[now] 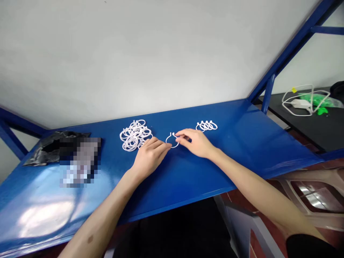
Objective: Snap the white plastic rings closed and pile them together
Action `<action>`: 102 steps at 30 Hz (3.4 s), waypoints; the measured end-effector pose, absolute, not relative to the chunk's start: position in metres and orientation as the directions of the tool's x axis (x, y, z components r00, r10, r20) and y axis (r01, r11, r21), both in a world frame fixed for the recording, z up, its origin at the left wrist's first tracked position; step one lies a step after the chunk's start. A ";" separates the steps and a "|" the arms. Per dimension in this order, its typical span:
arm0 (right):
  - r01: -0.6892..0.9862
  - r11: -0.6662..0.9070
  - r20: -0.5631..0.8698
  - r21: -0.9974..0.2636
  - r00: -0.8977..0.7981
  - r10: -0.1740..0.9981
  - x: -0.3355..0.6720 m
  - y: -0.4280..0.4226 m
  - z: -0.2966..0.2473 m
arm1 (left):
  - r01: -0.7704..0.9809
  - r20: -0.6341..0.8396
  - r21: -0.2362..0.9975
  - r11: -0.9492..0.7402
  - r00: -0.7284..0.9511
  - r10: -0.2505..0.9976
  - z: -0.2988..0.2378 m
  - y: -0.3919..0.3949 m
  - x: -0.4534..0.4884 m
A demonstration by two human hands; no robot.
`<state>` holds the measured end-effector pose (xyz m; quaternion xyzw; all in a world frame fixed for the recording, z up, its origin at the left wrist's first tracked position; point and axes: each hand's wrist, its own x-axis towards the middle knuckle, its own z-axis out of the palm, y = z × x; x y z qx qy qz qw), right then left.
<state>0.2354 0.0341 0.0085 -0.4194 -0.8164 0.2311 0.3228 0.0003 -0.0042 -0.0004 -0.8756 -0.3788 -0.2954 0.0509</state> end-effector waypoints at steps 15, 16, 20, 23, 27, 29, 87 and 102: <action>0.505 0.663 0.457 -0.553 -0.482 0.748 0.221 0.020 -0.004 | 0.611 0.218 0.742 -0.276 0.169 0.961 0.001 -0.011 0.018; 0.510 0.676 0.453 -0.532 -0.502 0.736 0.220 0.020 -0.006 | 0.608 0.196 0.751 -0.258 0.167 0.966 0.001 -0.011 0.018; 0.527 0.753 0.451 -0.393 -0.603 0.658 0.220 0.020 -0.015 | 0.644 0.170 0.736 -0.210 0.124 0.978 -0.002 -0.016 0.022; 0.519 0.815 0.441 -0.258 -0.687 0.578 0.221 0.019 -0.020 | 0.671 0.191 0.709 -0.217 0.113 0.975 -0.006 -0.020 0.026; 0.540 0.825 0.423 -0.169 -0.716 0.555 0.220 0.017 -0.017 | 0.703 0.216 0.666 -0.249 0.138 0.967 -0.006 -0.021 0.028; 0.556 0.813 0.428 -0.175 -0.700 0.571 0.219 0.018 -0.012 | 0.722 0.234 0.629 -0.288 0.178 0.956 -0.004 -0.018 0.026; 0.938 -0.146 0.220 -0.313 0.221 0.950 0.324 0.088 0.020 | 0.744 0.455 0.161 -0.649 0.528 0.717 0.001 -0.004 0.000; 0.332 0.415 0.273 -0.847 -0.398 0.876 0.214 0.018 0.009 | 0.648 0.549 0.225 -0.728 0.533 0.644 0.004 -0.011 0.006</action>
